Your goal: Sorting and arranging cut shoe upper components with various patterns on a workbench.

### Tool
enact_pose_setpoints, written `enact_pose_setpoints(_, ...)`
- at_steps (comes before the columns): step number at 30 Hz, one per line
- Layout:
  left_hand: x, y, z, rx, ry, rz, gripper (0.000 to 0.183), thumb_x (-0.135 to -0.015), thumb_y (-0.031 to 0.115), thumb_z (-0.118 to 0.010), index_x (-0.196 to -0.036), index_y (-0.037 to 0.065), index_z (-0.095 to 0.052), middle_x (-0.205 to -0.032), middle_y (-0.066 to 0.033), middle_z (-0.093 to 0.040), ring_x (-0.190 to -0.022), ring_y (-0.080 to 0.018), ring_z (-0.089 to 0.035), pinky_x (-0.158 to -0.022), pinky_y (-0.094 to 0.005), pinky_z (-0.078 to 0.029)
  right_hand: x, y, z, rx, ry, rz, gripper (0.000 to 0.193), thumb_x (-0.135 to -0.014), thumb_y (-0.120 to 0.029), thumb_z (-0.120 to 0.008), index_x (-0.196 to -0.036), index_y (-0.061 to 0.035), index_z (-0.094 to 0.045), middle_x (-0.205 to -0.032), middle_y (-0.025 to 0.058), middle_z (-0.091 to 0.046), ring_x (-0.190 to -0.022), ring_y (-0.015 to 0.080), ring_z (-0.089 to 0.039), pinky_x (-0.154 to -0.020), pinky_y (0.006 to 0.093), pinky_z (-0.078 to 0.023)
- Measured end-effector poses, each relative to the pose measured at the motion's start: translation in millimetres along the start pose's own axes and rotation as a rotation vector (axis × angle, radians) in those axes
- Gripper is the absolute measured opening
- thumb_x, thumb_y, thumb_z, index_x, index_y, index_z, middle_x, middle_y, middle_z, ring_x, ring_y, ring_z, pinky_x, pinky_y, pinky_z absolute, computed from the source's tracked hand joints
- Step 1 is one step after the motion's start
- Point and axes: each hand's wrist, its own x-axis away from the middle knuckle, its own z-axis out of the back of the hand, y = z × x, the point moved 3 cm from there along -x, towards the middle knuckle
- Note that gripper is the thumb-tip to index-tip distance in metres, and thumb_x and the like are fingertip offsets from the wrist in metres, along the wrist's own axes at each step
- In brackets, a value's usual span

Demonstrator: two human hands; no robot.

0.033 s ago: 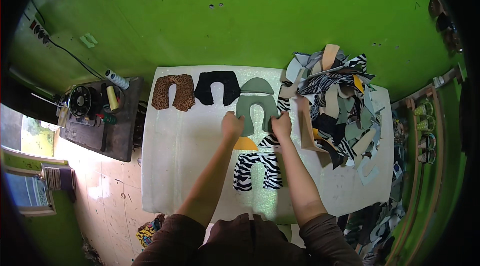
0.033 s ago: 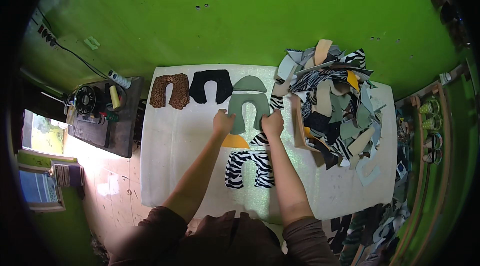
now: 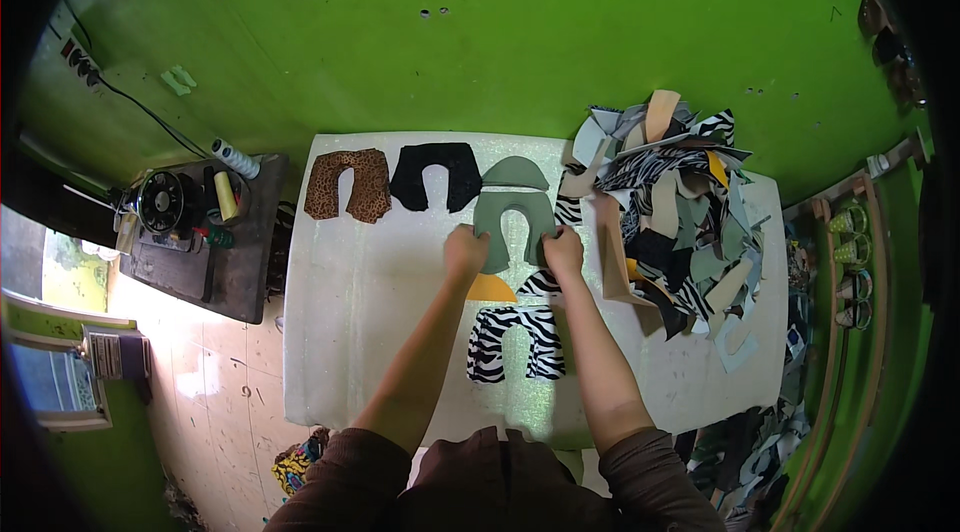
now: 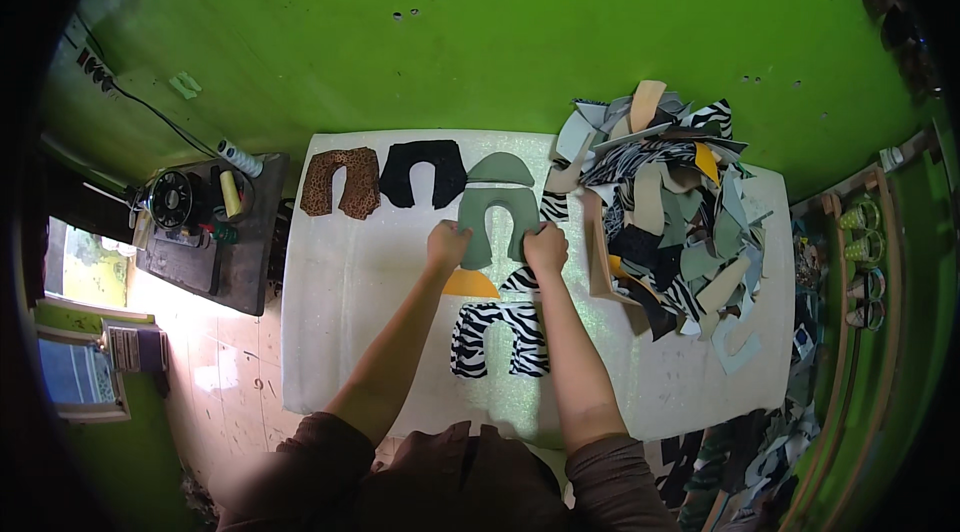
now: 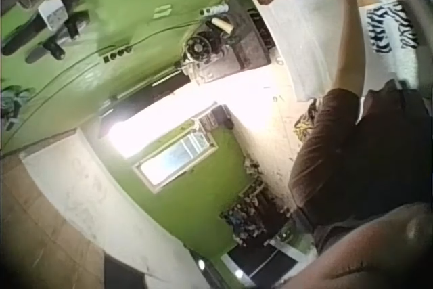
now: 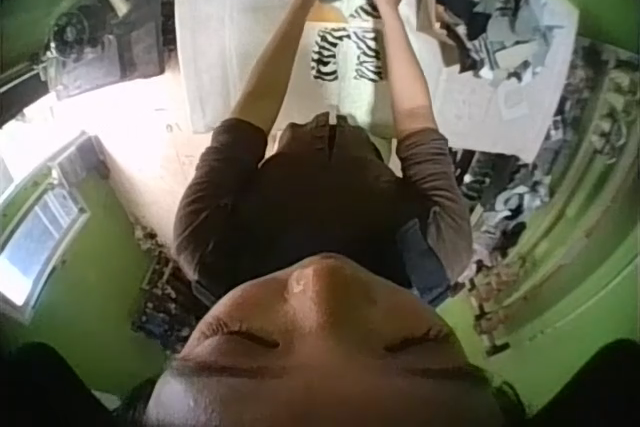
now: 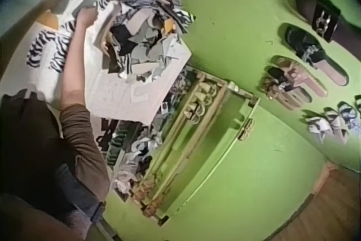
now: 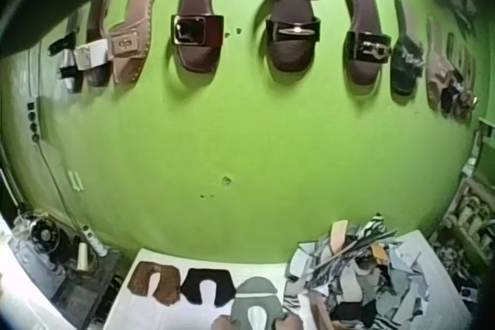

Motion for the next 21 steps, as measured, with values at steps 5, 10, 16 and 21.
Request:
enact_pose_setpoints(5,-5.4,-3.8,-8.2,-0.013,-0.012,0.005,0.035,-0.076,0.023,-0.060,-0.101,-0.002,-0.057,-0.093,-0.0236,-0.061,-0.088,-0.0364,-0.059,-0.079,-0.0413,-0.046,-0.4,-0.5,-5.1,0.062,-0.035,0.015,0.034,-0.075,-0.021,-0.055,-0.100,0.0023,-0.058,-0.104,0.0228,-0.055,-0.096,0.0375,-0.053,-0.083,0.0418,-0.043)
enact_pose_setpoints(10,6.9,1.7,-6.0,0.079,0.071,-0.007,0.038,-0.079,0.023,-0.056,-0.107,-0.002,-0.051,-0.097,-0.0255,-0.059,-0.092,-0.0389,-0.057,-0.080,-0.0427,-0.045,7.9,-4.4,-7.6,-0.087,0.082,0.234,0.033,-0.073,-0.016,-0.056,-0.099,0.0031,-0.055,-0.097,0.0230,-0.055,-0.092,0.0363,-0.054,-0.082,0.0399,-0.042)
enact_pose_setpoints(16,22.1,16.0,2.4,0.178,0.052,-0.062,0.041,-0.081,0.024,-0.055,-0.109,-0.004,-0.047,-0.099,-0.0271,-0.057,-0.095,-0.0407,-0.055,-0.080,-0.0416,-0.044,-6.4,18.2,-7.2,-0.667,-0.088,0.157,0.031,-0.080,-0.015,-0.055,-0.106,0.0004,-0.050,-0.094,0.0141,-0.056,-0.083,0.0212,-0.054,-0.074,0.0305,-0.043)
enact_pose_setpoints(21,34.0,-8.6,27.8,0.531,-0.024,-0.062,0.029,-0.087,0.017,-0.052,-0.109,-0.001,-0.048,-0.091,-0.0104,-0.059,-0.081,-0.0142,-0.056,-0.071,-0.0271,-0.045,29.0,-12.5,-12.8,-0.923,-0.373,0.030,0.034,-0.083,-0.012,-0.053,-0.113,0.0025,-0.046,-0.096,0.0122,-0.057,-0.085,0.0183,-0.054,-0.074,0.0284,-0.044)
